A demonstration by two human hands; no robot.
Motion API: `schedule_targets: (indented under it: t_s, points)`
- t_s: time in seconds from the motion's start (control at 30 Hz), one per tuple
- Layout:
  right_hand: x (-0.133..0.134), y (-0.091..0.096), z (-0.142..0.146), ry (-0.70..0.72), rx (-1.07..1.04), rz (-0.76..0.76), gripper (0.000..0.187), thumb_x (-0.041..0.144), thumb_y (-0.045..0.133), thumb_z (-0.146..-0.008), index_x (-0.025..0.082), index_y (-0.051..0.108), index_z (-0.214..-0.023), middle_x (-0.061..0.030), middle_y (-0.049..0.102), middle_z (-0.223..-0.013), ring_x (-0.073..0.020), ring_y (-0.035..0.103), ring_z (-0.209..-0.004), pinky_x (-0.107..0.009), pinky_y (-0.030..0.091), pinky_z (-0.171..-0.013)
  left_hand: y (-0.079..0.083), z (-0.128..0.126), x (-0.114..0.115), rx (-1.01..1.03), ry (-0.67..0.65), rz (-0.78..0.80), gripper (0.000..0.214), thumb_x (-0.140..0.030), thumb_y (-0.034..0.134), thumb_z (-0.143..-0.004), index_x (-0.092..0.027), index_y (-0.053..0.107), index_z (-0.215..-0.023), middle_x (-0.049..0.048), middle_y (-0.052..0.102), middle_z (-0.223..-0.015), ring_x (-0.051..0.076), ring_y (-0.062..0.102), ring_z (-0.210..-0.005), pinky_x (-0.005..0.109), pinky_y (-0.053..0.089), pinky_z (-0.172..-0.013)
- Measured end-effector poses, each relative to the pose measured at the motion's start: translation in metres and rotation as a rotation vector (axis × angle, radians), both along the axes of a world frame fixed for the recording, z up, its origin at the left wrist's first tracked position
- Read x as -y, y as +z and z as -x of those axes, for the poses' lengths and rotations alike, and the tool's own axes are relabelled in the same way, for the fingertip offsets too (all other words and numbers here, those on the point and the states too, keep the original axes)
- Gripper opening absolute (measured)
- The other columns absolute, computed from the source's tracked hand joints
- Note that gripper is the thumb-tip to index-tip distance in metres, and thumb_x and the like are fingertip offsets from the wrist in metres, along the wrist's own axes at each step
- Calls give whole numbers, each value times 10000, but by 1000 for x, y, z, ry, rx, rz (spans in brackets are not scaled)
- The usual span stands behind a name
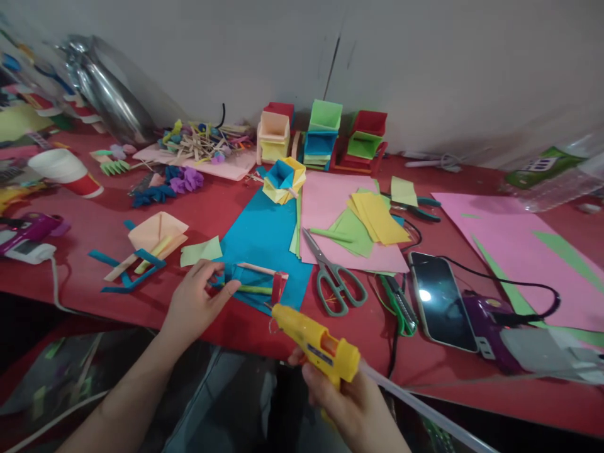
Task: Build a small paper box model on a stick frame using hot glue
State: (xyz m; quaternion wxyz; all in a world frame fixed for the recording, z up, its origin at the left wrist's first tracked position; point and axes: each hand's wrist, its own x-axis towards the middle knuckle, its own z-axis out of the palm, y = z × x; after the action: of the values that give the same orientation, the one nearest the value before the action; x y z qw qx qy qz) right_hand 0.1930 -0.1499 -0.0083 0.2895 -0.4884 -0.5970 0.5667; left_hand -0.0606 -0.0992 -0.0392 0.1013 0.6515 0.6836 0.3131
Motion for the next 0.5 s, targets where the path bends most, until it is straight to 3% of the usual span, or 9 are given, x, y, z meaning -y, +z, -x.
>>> schedule_targets:
  t_s: [0.1,0.3,0.5]
  points:
    - [-7,1,13,69,59,-51,220,353,484,-806,178,608,-854,-37,603,-741,-117,538,-546,-199,454,-483,-1,1,3,-39,-12,88,275,-429,496,-789,-176,540,-887,12,566,-739,167,564,-697,274,452,-628]
    - [-16,8,30,102,172,-49,181,275,469,-810,148,595,-838,-29,609,-721,-139,571,-629,-200,457,-553,-6,6,14,88,-68,71,258,-366,431,-839,-180,562,-961,48,623,-913,175,578,-850,280,451,-751]
    - [-17,-7,41,80,222,-61,228,305,427,-840,146,587,-809,-18,593,-683,-121,546,-587,-190,423,-524,-4,-1,1,120,-66,10,234,-383,566,-753,-175,538,-856,6,542,-776,127,525,-648,238,444,-609]
